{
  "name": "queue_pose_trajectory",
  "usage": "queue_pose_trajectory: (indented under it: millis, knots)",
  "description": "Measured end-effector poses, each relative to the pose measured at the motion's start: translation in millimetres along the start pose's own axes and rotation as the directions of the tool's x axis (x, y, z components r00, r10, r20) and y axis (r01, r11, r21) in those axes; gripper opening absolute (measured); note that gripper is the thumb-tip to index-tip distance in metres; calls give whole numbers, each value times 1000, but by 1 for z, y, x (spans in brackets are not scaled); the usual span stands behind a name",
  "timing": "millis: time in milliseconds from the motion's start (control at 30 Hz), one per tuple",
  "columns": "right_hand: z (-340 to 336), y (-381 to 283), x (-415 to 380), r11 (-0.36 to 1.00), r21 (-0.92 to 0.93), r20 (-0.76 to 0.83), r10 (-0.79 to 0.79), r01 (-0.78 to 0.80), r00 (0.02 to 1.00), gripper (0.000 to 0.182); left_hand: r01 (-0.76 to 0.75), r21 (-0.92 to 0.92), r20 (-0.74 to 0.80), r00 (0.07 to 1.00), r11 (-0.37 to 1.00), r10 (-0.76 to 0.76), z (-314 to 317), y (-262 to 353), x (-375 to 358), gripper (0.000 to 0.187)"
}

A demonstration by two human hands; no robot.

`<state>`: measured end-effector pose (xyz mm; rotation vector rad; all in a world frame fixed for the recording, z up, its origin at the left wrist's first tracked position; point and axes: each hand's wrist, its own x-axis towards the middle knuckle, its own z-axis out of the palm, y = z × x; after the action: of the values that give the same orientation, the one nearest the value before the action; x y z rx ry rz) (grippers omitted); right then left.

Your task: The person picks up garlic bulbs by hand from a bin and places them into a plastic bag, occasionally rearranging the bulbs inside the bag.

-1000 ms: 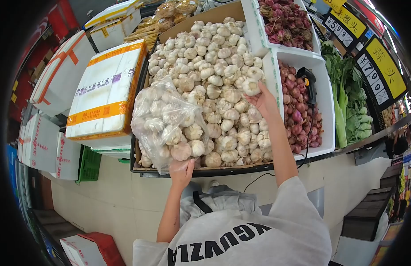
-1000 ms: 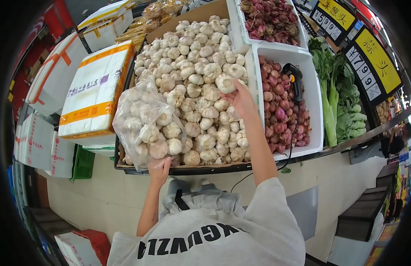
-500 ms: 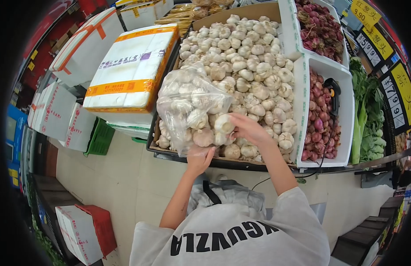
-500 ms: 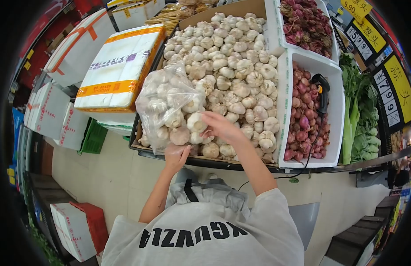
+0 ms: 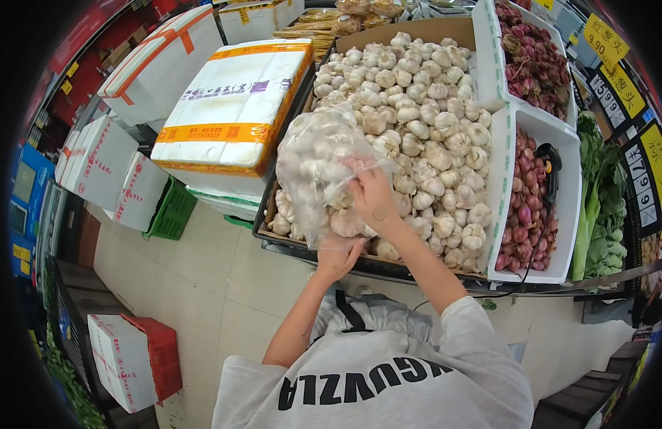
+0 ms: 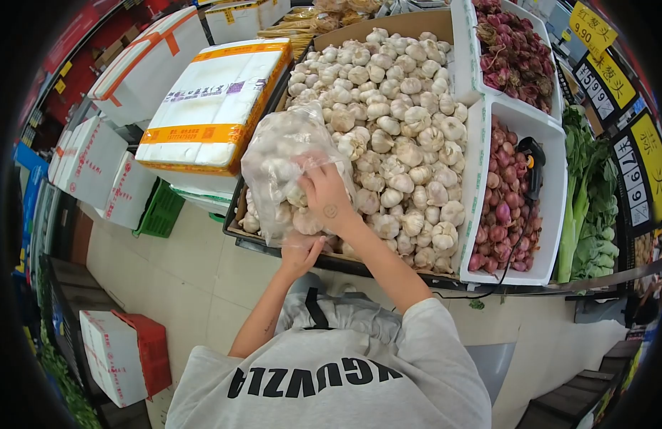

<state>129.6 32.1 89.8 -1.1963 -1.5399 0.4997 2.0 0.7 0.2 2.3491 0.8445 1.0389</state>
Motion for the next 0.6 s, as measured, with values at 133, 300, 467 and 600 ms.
queue_pose_trajectory:
  millis: [133,300,467,600]
  knots:
    - [12,26,-9,814,-468,-82,-427,344,900,37,62,-25,29,998,998,-61,2,2,-2,25]
    - [3,12,-6,873,-333,71,-353,356,933,39,36,12,26,999,999,-36,-3,6,1,25]
    - [-3,7,-3,960,-212,199,-142,184,970,43,18,-7,26,1000,1000,-18,-1,4,1,24]
    - [6,16,-6,981,-196,141,43,-15,989,43,15,8,33,999,1000,-15,-3,4,3,25]
